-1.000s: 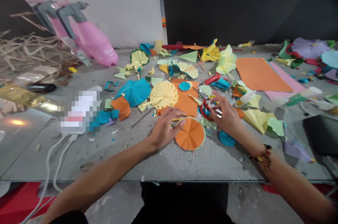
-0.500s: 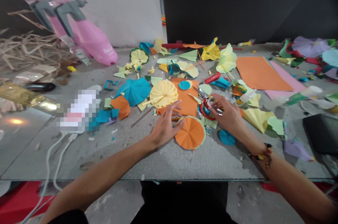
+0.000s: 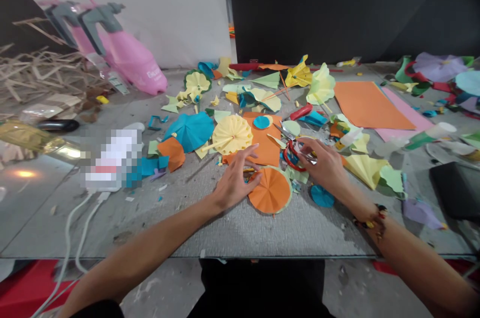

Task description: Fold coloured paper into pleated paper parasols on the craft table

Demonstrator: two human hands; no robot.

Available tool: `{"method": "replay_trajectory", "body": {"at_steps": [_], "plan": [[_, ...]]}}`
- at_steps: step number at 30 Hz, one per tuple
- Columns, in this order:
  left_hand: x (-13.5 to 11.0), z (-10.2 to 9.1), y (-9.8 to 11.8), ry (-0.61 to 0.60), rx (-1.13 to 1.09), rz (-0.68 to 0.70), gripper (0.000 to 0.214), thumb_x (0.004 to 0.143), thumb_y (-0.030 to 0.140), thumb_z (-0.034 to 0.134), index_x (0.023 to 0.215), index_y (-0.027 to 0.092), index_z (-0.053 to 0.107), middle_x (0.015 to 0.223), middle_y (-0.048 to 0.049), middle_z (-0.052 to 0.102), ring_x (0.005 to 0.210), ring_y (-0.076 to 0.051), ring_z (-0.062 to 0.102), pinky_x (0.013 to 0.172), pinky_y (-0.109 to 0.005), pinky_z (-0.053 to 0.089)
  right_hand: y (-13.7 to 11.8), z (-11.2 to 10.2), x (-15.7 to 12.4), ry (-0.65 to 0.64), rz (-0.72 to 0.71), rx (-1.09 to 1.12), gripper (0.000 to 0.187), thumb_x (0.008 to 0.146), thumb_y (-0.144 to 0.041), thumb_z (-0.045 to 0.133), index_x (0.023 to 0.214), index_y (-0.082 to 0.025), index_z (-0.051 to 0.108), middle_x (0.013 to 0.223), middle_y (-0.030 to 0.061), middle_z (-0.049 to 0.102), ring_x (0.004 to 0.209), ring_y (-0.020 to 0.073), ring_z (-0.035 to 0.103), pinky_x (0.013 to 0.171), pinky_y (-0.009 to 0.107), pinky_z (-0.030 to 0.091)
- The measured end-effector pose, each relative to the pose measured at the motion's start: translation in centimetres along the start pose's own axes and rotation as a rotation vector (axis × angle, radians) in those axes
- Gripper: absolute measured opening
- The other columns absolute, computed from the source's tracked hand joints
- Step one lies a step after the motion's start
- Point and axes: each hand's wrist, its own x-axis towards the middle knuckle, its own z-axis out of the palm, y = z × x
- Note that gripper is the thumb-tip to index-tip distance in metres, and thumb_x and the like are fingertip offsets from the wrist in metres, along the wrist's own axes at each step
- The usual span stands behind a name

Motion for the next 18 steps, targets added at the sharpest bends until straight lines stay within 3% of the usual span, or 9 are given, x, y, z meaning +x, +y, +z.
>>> {"method": "replay_trajectory", "body": {"at_steps": [8, 15, 18], "plan": [[-0.10, 0.16, 0.35, -0.009, 0.024, -0.004, 0.078, 0.089, 0.010, 0.069, 0.155, 0.032, 0.034, 0.126, -0.0064, 0.059, 0.089, -0.012, 0.070, 0.087, -0.030, 0.061, 0.26, 0.34, -0.23, 0.020, -0.070, -0.050, 0.024, 0.098, -0.028, 0.059, 0.119, -0.026, 0.071, 0.102, 0.0061, 0.075, 0.094, 0.0256, 0.073, 0.077, 0.038, 0.054], [-0.19, 0.17, 0.56, -0.048, 0.017, -0.035, 0.075, 0.091, 0.013, 0.067, 0.155, 0.033, 0.034, 0.126, -0.0057, 0.058, 0.089, -0.012, 0.067, 0.078, -0.027, 0.063, 0.22, 0.22, -0.02, 0.052, -0.090, -0.073, 0.019, 0.099, -0.032, 0.060, 0.110, -0.025, 0.074, 0.104, 0.0074, 0.077, 0.096, 0.0271, 0.073, 0.082, 0.042, 0.053], [-0.01, -0.02, 0.77, -0.051, 0.071, -0.002, 0.069, 0.092, 0.016, 0.068, 0.152, 0.032, 0.038, 0.128, -0.0067, 0.057, 0.095, -0.014, 0.066, 0.087, -0.032, 0.062, -0.50, -0.29, 0.11, 0.089, -0.127, -0.004, 0.019, 0.101, -0.032, 0.058, 0.110, -0.025, 0.074, 0.103, 0.0069, 0.078, 0.099, 0.0262, 0.073, 0.085, 0.042, 0.053]]}}
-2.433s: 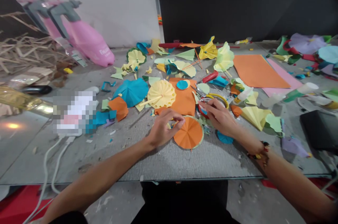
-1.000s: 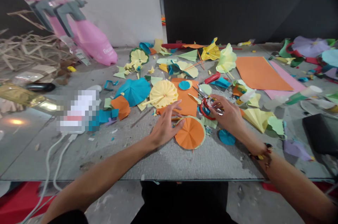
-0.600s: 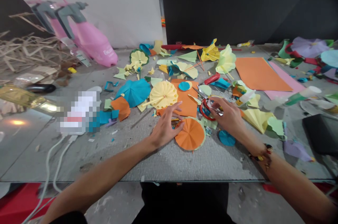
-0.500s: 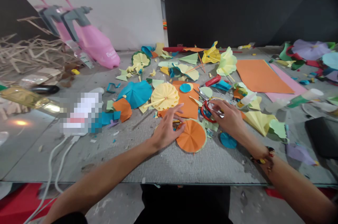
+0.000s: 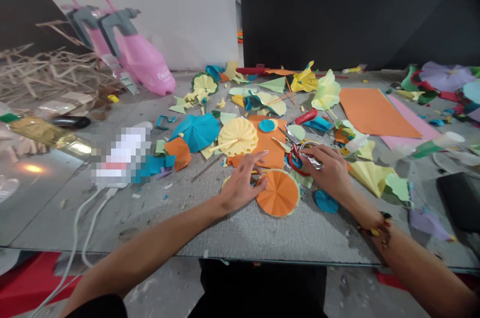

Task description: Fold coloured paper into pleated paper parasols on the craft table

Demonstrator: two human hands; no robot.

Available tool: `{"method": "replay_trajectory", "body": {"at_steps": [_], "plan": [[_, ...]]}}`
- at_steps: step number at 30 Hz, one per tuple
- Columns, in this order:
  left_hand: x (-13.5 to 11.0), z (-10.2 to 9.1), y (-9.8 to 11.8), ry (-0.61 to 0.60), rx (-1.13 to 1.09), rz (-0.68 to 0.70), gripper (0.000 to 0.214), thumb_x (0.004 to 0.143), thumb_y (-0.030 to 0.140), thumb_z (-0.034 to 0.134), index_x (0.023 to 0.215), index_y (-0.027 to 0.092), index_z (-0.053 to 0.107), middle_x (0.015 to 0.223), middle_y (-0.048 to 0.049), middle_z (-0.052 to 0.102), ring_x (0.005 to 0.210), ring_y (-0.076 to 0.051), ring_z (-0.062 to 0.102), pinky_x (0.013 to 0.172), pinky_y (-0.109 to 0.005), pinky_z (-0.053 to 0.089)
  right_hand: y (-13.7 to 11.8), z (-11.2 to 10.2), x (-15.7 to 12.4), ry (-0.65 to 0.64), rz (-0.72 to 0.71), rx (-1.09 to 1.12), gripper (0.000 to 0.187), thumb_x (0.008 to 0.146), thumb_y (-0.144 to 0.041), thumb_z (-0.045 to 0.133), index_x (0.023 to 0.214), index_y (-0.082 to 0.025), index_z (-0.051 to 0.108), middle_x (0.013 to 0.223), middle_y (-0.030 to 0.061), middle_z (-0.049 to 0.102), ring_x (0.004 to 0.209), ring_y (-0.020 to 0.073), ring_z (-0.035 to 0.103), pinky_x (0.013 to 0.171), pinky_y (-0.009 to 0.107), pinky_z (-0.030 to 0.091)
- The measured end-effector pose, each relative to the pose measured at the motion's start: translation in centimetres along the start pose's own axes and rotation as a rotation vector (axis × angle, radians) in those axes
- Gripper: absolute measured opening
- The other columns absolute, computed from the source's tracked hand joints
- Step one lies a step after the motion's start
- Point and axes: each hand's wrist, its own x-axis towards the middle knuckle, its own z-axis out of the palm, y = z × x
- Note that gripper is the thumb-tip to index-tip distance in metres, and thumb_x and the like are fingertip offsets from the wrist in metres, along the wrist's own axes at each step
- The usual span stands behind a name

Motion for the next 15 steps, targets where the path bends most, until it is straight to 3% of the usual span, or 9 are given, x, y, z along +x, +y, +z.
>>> {"method": "replay_trajectory", "body": {"at_steps": [5, 9, 15], "plan": [[0.0, -0.5, 0.8, 0.080, 0.238, 0.234, 0.039, 0.096, 0.026, 0.068, 0.134, 0.030, 0.059, 0.127, -0.0081, 0.057, 0.121, -0.024, 0.060, 0.105, -0.043, 0.054, -2.2, -0.9, -0.3, 0.099, -0.167, 0.119, 0.019, 0.097, -0.025, 0.066, 0.115, -0.027, 0.072, 0.100, 0.0062, 0.078, 0.091, 0.0233, 0.074, 0.080, 0.041, 0.056], [-0.3, -0.4, 1.8, 0.079, 0.300, 0.407, 0.028, 0.097, 0.024, 0.064, 0.125, 0.028, 0.063, 0.122, -0.0065, 0.061, 0.109, -0.020, 0.064, 0.096, -0.037, 0.053, -3.7, -0.7, -1.4, 0.088, -0.399, 0.218, 0.036, 0.088, -0.022, 0.077, 0.123, -0.031, 0.070, 0.096, 0.0027, 0.078, 0.083, 0.0210, 0.074, 0.076, 0.039, 0.057], [-0.1, -0.4, 2.3, 0.041, 0.300, 0.459, 0.020, 0.098, 0.021, 0.062, 0.118, 0.025, 0.062, 0.119, -0.0066, 0.064, 0.103, -0.017, 0.066, 0.090, -0.035, 0.052, -4.1, -0.1, -1.7, 0.055, -0.402, 0.270, 0.026, 0.089, -0.018, 0.075, 0.109, -0.034, 0.074, 0.089, -0.0010, 0.078, 0.078, 0.0182, 0.073, 0.074, 0.038, 0.055]]}}
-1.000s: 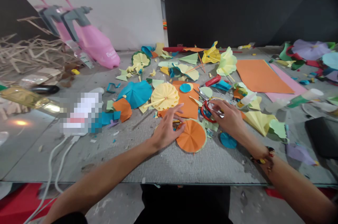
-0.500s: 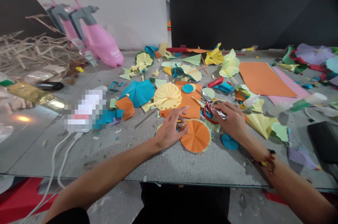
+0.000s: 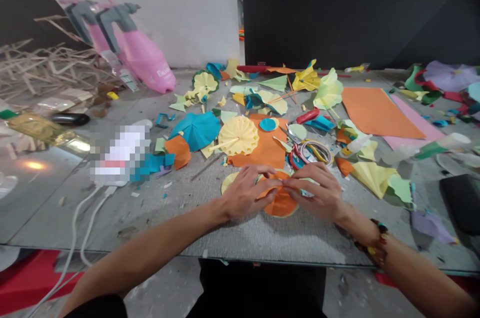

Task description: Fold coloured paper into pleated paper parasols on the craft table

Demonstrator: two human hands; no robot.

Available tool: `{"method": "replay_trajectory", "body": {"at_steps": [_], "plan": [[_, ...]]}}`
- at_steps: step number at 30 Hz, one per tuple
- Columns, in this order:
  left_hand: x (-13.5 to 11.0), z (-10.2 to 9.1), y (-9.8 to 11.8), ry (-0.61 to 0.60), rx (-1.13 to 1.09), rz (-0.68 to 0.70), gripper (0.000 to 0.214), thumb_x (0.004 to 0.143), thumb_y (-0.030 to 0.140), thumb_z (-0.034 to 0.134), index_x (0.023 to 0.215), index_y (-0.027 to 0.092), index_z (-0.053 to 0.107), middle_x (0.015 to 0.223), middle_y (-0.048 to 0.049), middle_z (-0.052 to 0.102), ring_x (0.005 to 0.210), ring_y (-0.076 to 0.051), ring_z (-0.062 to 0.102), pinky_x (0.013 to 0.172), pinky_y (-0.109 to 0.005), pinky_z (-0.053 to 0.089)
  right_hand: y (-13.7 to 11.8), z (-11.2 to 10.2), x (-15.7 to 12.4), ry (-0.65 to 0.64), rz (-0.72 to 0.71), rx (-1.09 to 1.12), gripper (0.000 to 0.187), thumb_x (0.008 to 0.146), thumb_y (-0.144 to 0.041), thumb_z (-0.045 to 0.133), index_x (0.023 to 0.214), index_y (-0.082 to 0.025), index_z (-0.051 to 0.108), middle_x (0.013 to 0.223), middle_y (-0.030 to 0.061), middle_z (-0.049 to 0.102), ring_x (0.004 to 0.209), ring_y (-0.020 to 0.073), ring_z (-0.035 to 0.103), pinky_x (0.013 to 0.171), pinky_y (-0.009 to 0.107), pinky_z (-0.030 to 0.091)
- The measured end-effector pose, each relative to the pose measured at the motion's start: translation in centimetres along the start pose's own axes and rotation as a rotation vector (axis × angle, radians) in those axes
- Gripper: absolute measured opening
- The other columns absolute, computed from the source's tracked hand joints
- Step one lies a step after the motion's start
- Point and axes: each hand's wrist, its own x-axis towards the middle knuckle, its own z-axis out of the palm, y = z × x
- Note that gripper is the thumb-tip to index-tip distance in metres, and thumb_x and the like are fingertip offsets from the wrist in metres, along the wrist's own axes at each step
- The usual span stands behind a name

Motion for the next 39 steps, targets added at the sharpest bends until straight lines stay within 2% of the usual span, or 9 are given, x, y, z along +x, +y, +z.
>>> {"method": "replay_trajectory", "body": {"at_steps": [8, 12, 17, 22, 26, 30, 35, 39], "plan": [[0.1, 0.1, 0.0, 0.011, -0.011, 0.018, 0.021, 0.099, 0.020, 0.059, 0.119, 0.024, 0.062, 0.117, -0.0067, 0.064, 0.104, -0.017, 0.066, 0.090, -0.033, 0.053, -0.1, -0.2, 0.1, 0.042, -0.019, -0.033, 0.024, 0.087, -0.015, 0.078, 0.102, -0.032, 0.073, 0.085, -0.0036, 0.078, 0.073, 0.0152, 0.072, 0.072, 0.035, 0.053], [0.0, 0.4, -0.1, 0.019, -0.043, -0.015, 0.023, 0.099, 0.020, 0.060, 0.121, 0.024, 0.064, 0.118, -0.0063, 0.063, 0.103, -0.016, 0.066, 0.091, -0.033, 0.054, -0.1, -0.2, 0.3, 0.079, -0.046, -0.036, 0.019, 0.086, -0.013, 0.078, 0.097, -0.027, 0.073, 0.083, -0.0024, 0.077, 0.072, 0.0142, 0.070, 0.074, 0.034, 0.052], [-0.5, 0.8, -0.5, 0.019, -0.091, -0.067, 0.027, 0.099, 0.019, 0.060, 0.125, 0.026, 0.065, 0.120, -0.0058, 0.061, 0.107, -0.016, 0.065, 0.095, -0.034, 0.056, 0.1, -0.1, 0.2, 0.064, -0.039, -0.053, 0.021, 0.084, -0.011, 0.080, 0.097, -0.025, 0.072, 0.084, -0.0014, 0.076, 0.073, 0.0150, 0.070, 0.074, 0.034, 0.052], [-0.5, 0.6, -0.5, -0.023, -0.095, -0.039, 0.030, 0.098, 0.019, 0.061, 0.127, 0.026, 0.064, 0.122, -0.0068, 0.062, 0.108, -0.017, 0.065, 0.093, -0.034, 0.056, -0.2, 0.1, 0.2, 0.041, 0.048, -0.029, 0.026, 0.087, -0.016, 0.079, 0.109, -0.028, 0.072, 0.092, 0.0004, 0.077, 0.078, 0.0168, 0.072, 0.076, 0.036, 0.053], [-0.2, 0.2, -0.2, -0.054, -0.097, 0.017, 0.035, 0.098, 0.015, 0.060, 0.130, 0.028, 0.062, 0.122, -0.0068, 0.062, 0.111, -0.018, 0.064, 0.094, -0.033, 0.055, -0.4, 0.0, 0.6, -0.012, 0.189, 0.149, 0.013, 0.091, -0.018, 0.072, 0.101, -0.025, 0.073, 0.096, 0.0037, 0.076, 0.087, 0.0184, 0.073, 0.078, 0.035, 0.055], [0.0, 0.0, -0.1, -0.051, -0.094, 0.033, 0.037, 0.098, 0.015, 0.060, 0.133, 0.028, 0.060, 0.119, -0.0070, 0.063, 0.111, -0.018, 0.064, 0.092, -0.033, 0.055, -0.3, -0.3, 1.0, -0.059, 0.298, 0.308, 0.008, 0.091, -0.018, 0.072, 0.096, -0.024, 0.073, 0.094, 0.0036, 0.074, 0.089, 0.0181, 0.072, 0.081, 0.033, 0.057], [-0.2, 0.1, -0.2, -0.025, -0.066, 0.028, 0.039, 0.098, 0.016, 0.061, 0.135, 0.028, 0.059, 0.118, -0.0062, 0.064, 0.108, -0.017, 0.065, 0.092, -0.033, 0.054, -0.2, -0.6, 1.3, -0.098, 0.334, 0.372, 0.004, 0.092, -0.021, 0.072, 0.092, -0.024, 0.071, 0.090, 0.0026, 0.075, 0.089, 0.0185, 0.071, 0.081, 0.033, 0.057], [-0.3, 0.2, -0.2, 0.021, 0.014, -0.040, 0.035, 0.100, 0.019, 0.060, 0.133, 0.031, 0.060, 0.120, -0.0046, 0.064, 0.103, -0.016, 0.065, 0.092, -0.033, 0.052, -0.2, -0.7, 1.2, -0.111, 0.360, 0.387, 0.004, 0.094, -0.020, 0.069, 0.092, -0.024, 0.068, 0.089, 0.0018, 0.073, 0.087, 0.0175, 0.069, 0.080, 0.032, 0.055]]}}
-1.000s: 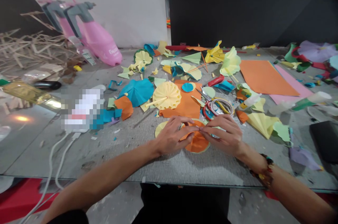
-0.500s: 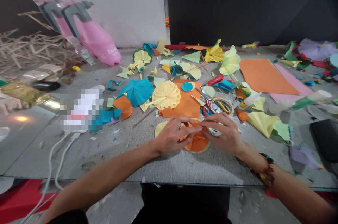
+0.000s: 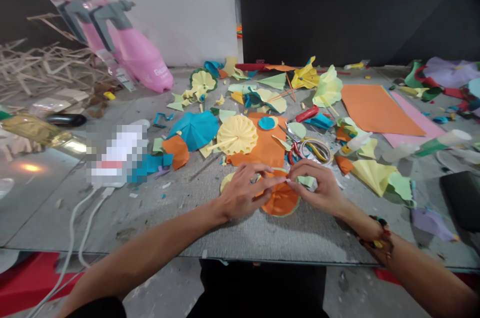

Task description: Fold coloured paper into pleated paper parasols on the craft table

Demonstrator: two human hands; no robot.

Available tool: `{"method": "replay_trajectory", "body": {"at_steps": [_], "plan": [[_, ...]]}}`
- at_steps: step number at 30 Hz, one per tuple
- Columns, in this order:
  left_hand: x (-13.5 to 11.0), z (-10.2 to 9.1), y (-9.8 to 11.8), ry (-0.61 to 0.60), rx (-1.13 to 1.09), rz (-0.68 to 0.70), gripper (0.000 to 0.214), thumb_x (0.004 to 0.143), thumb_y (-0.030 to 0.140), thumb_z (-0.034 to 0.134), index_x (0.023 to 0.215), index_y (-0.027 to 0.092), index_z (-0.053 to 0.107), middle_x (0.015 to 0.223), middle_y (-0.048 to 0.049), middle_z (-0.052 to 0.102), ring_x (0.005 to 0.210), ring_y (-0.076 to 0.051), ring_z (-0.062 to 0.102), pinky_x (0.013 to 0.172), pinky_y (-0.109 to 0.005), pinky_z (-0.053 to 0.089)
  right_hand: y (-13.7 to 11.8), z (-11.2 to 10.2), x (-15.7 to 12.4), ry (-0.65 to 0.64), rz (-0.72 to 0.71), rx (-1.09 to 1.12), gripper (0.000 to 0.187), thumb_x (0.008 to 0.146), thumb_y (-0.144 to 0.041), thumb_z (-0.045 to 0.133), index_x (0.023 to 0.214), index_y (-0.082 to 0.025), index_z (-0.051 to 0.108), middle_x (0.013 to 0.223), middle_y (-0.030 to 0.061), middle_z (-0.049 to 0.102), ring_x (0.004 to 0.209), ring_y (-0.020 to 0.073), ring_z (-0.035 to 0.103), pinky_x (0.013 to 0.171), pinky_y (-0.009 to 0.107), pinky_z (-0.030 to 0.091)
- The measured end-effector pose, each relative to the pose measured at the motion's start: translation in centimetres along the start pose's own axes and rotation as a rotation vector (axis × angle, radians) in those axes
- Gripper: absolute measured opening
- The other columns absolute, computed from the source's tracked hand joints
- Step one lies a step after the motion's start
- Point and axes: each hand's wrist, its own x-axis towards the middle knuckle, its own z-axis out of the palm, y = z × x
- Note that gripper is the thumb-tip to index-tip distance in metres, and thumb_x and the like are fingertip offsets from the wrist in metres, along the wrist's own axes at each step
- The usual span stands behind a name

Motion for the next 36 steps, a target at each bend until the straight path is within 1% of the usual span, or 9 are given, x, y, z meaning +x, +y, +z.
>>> {"method": "replay_trajectory", "body": {"at_steps": [4, 7, 10, 17, 27, 29, 31, 34, 36], "plan": [[0.3, -0.5, -0.3, 0.051, 0.071, -0.138, 0.029, 0.100, 0.025, 0.061, 0.130, 0.025, 0.061, 0.117, -0.0063, 0.064, 0.110, -0.020, 0.063, 0.098, -0.037, 0.049, 0.3, -0.1, -0.2, 0.098, 0.070, -0.050, 0.004, 0.097, -0.023, 0.065, 0.093, -0.024, 0.064, 0.086, 0.0010, 0.070, 0.079, 0.0156, 0.065, 0.070, 0.028, 0.053], [0.6, -0.9, -0.6, -0.016, 0.112, -0.224, 0.029, 0.096, 0.036, 0.064, 0.121, 0.022, 0.065, 0.118, -0.0085, 0.063, 0.112, -0.025, 0.061, 0.099, -0.043, 0.047, 0.5, 0.0, -0.3, 0.140, 0.091, -0.146, 0.009, 0.095, -0.028, 0.069, 0.100, -0.025, 0.063, 0.089, 0.0021, 0.070, 0.080, 0.0174, 0.066, 0.069, 0.030, 0.053], [0.7, -0.8, -0.6, -0.121, 0.118, -0.267, 0.027, 0.089, 0.040, 0.066, 0.108, 0.021, 0.068, 0.117, -0.0089, 0.062, 0.109, -0.027, 0.060, 0.098, -0.046, 0.046, 0.8, 0.3, -0.4, 0.082, 0.072, -0.250, 0.022, 0.093, -0.033, 0.072, 0.110, -0.025, 0.060, 0.094, 0.0040, 0.071, 0.086, 0.0204, 0.068, 0.076, 0.034, 0.055], [0.3, 0.2, -0.8, -0.263, 0.161, -0.317, 0.029, 0.093, 0.042, 0.066, 0.113, 0.021, 0.069, 0.121, -0.0085, 0.062, 0.112, -0.027, 0.058, 0.100, -0.046, 0.046, 1.4, 0.9, -0.5, -0.027, 0.077, -0.340, 0.026, 0.094, -0.030, 0.069, 0.114, -0.024, 0.055, 0.096, 0.0048, 0.074, 0.096, 0.0239, 0.071, 0.089, 0.040, 0.055], [0.5, 0.3, -1.5, -0.222, 0.234, -0.182, 0.022, 0.101, 0.039, 0.061, 0.102, 0.020, 0.072, 0.108, -0.0067, 0.069, 0.104, -0.024, 0.061, 0.093, -0.042, 0.048, 1.6, 0.8, -0.7, -0.048, 0.105, -0.259, 0.028, 0.096, -0.031, 0.067, 0.119, -0.023, 0.052, 0.090, 0.0030, 0.073, 0.084, 0.0207, 0.072, 0.077, 0.035, 0.058], [1.0, -0.4, -1.7, -0.181, 0.317, -0.138, 0.018, 0.101, 0.035, 0.062, 0.103, 0.021, 0.072, 0.111, -0.0080, 0.071, 0.110, -0.026, 0.062, 0.096, -0.044, 0.048, 1.6, 0.8, -0.7, -0.055, 0.118, -0.259, 0.027, 0.096, -0.032, 0.067, 0.118, -0.023, 0.053, 0.090, 0.0027, 0.072, 0.080, 0.0192, 0.071, 0.072, 0.033, 0.057], [1.6, -1.5, -2.2, -0.078, 0.472, -0.110, 0.018, 0.099, 0.029, 0.063, 0.114, 0.022, 0.071, 0.124, -0.0115, 0.070, 0.124, -0.032, 0.059, 0.104, -0.051, 0.044, 1.6, 0.8, -0.7, -0.060, 0.142, -0.270, 0.025, 0.096, -0.033, 0.067, 0.115, -0.024, 0.053, 0.090, 0.0024, 0.072, 0.077, 0.0181, 0.070, 0.069, 0.031, 0.056], [2.0, -3.5, -4.0, 0.080, 0.678, -0.254, 0.037, 0.096, 0.027, 0.067, 0.133, 0.022, 0.064, 0.140, -0.0171, 0.062, 0.133, -0.040, 0.054, 0.109, -0.060, 0.039, 1.5, 0.7, -0.7, -0.067, 0.169, -0.282, 0.023, 0.096, -0.033, 0.066, 0.113, -0.023, 0.054, 0.090, 0.0024, 0.072, 0.076, 0.0175, 0.069, 0.068, 0.031, 0.056], [1.7, -4.7, -5.5, 0.085, 0.712, -0.346, 0.035, 0.096, 0.028, 0.066, 0.130, 0.018, 0.065, 0.124, -0.0191, 0.070, 0.118, -0.039, 0.063, 0.100, -0.058, 0.045, 1.4, 0.7, -0.6, -0.073, 0.170, -0.285, 0.024, 0.096, -0.032, 0.065, 0.114, -0.023, 0.054, 0.090, 0.0026, 0.072, 0.078, 0.0178, 0.070, 0.068, 0.031, 0.056]]}}
